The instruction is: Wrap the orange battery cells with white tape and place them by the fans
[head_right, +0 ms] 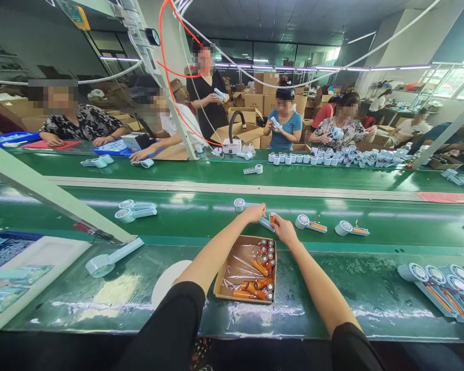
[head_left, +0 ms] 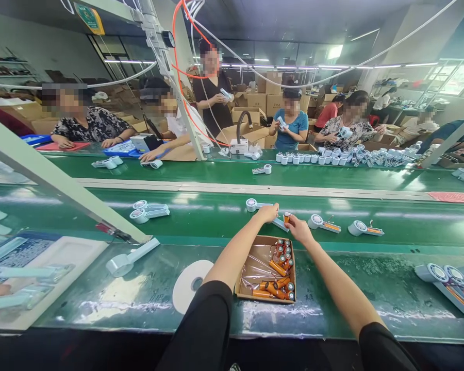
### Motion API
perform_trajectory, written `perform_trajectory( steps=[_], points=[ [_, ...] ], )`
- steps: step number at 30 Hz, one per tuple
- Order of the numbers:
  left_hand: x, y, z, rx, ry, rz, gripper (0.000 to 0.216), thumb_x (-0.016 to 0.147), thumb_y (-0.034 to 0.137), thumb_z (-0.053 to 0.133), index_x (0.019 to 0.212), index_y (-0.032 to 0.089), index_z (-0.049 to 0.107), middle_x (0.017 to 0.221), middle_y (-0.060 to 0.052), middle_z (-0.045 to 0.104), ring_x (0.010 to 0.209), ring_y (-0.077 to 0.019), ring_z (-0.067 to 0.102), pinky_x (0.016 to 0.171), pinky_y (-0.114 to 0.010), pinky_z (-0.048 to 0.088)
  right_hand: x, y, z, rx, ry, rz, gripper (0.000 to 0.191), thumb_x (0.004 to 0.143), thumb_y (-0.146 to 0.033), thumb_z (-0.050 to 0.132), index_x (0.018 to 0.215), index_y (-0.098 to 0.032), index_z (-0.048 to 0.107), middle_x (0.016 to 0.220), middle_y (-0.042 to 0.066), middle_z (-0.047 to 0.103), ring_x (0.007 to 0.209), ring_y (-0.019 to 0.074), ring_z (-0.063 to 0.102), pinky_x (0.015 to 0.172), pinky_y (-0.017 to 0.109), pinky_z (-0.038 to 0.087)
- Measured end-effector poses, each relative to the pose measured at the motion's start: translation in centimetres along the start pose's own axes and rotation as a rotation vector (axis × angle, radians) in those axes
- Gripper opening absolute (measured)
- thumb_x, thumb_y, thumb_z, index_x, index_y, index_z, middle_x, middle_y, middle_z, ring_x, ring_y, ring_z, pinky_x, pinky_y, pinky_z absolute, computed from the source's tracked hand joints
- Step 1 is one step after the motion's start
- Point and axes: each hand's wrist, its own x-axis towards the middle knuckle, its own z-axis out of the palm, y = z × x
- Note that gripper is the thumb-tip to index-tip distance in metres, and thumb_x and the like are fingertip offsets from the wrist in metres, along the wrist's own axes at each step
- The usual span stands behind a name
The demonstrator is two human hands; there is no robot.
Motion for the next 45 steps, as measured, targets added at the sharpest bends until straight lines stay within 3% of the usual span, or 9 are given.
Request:
perform_trajectory(
  steps=[6, 14, 21, 25, 30, 33, 36, 41, 45],
  points=[
    [0.0, 1.1, 0.0, 0.026, -0.017, 0.018, 0.041, 0.105, 0.045, 0.063, 0.136, 0.017, 0.062, 0.127, -0.011, 0.067, 0.109, -0.0243, 0.068, 0.097, -0.048, 0.059, 0.2, 0.2, -0.4, -0.282, -0.101, -0.020, 0.042, 0.098, -0.028, 0.063, 0.139, -0.026, 0.066, 0.111, 0.009, 0.082, 0.104, 0.0307, 0.078, 0.089, 0.034, 0.055],
    [0.4, 2.5, 0.3, 0.065, -0.069, 0.086, 0.032, 0.103, 0.041, 0.068, 0.125, 0.019, 0.069, 0.131, -0.010, 0.067, 0.118, -0.0252, 0.066, 0.105, -0.050, 0.055, -0.8, 0.6, -1.0, -0.399, -0.107, -0.038, 0.040, 0.107, -0.034, 0.051, 0.144, -0.026, 0.061, 0.123, 0.008, 0.079, 0.114, 0.0278, 0.075, 0.093, 0.031, 0.055],
    [0.9, 3.1, 0.8, 0.016, 0.006, 0.009, 0.033, 0.104, 0.042, 0.065, 0.125, 0.017, 0.068, 0.129, -0.011, 0.068, 0.116, -0.0251, 0.067, 0.103, -0.050, 0.057, -1.0, -0.5, -1.9, -0.523, -0.165, -0.020, 0.042, 0.110, -0.039, 0.042, 0.147, -0.029, 0.060, 0.124, 0.010, 0.079, 0.111, 0.0282, 0.075, 0.090, 0.034, 0.056],
    [0.9, 3.3, 0.5, -0.069, 0.037, -0.001, 0.033, 0.105, 0.043, 0.065, 0.125, 0.017, 0.069, 0.128, -0.011, 0.069, 0.116, -0.0249, 0.067, 0.104, -0.050, 0.056, -0.2, -2.3, -1.9, -0.604, -0.266, -0.026, 0.040, 0.106, -0.044, 0.050, 0.142, -0.034, 0.064, 0.127, 0.011, 0.077, 0.113, 0.0303, 0.074, 0.088, 0.037, 0.057],
    [-0.7, 3.7, -0.6, -0.260, 0.129, 0.025, 0.033, 0.105, 0.035, 0.063, 0.132, 0.016, 0.066, 0.132, -0.013, 0.070, 0.117, -0.0241, 0.069, 0.106, -0.045, 0.056, 1.9, -3.9, -2.0, -0.687, -0.396, -0.013, 0.039, 0.102, -0.039, 0.056, 0.135, -0.027, 0.072, 0.123, 0.017, 0.076, 0.112, 0.0332, 0.074, 0.092, 0.042, 0.057],
    [-5.4, 2.4, -0.8, -0.369, 0.270, 0.040, 0.042, 0.104, 0.028, 0.058, 0.144, 0.016, 0.058, 0.147, -0.014, 0.064, 0.134, -0.0240, 0.061, 0.117, -0.039, 0.048, 2.9, -4.1, -2.4, -0.694, -0.447, -0.040, 0.037, 0.104, -0.037, 0.053, 0.132, -0.024, 0.074, 0.128, 0.017, 0.074, 0.117, 0.0301, 0.071, 0.099, 0.039, 0.055],
    [-14.3, -0.5, 0.9, -0.441, 0.397, 0.031, 0.041, 0.107, 0.032, 0.049, 0.144, 0.019, 0.058, 0.146, -0.010, 0.066, 0.135, -0.0216, 0.061, 0.119, -0.037, 0.046, 3.4, -3.7, -2.9, -0.664, -0.455, -0.083, 0.035, 0.106, -0.033, 0.051, 0.127, -0.023, 0.076, 0.136, 0.013, 0.071, 0.125, 0.0258, 0.067, 0.104, 0.033, 0.050],
    [-31.4, -7.6, 7.7, -0.368, 0.746, -0.136, 0.032, 0.102, 0.048, 0.056, 0.103, 0.023, 0.076, 0.108, -0.008, 0.080, 0.105, -0.0256, 0.074, 0.104, -0.044, 0.057, 1.4, -3.1, -4.0, -0.633, -0.364, -0.035, 0.034, 0.106, -0.032, 0.055, 0.132, -0.022, 0.074, 0.134, 0.013, 0.073, 0.119, 0.0270, 0.068, 0.099, 0.033, 0.052],
    [-39.2, -10.7, 12.0, -0.041, 0.557, -0.272, 0.044, 0.095, 0.051, 0.064, 0.127, 0.023, 0.074, 0.134, -0.011, 0.073, 0.138, -0.0398, 0.057, 0.116, -0.060, 0.046, -3.0, -5.0, -3.8, -0.526, -0.167, 0.021, 0.040, 0.104, -0.040, 0.058, 0.137, -0.020, 0.069, 0.130, 0.016, 0.074, 0.111, 0.0302, 0.071, 0.092, 0.037, 0.055]
  ],
)
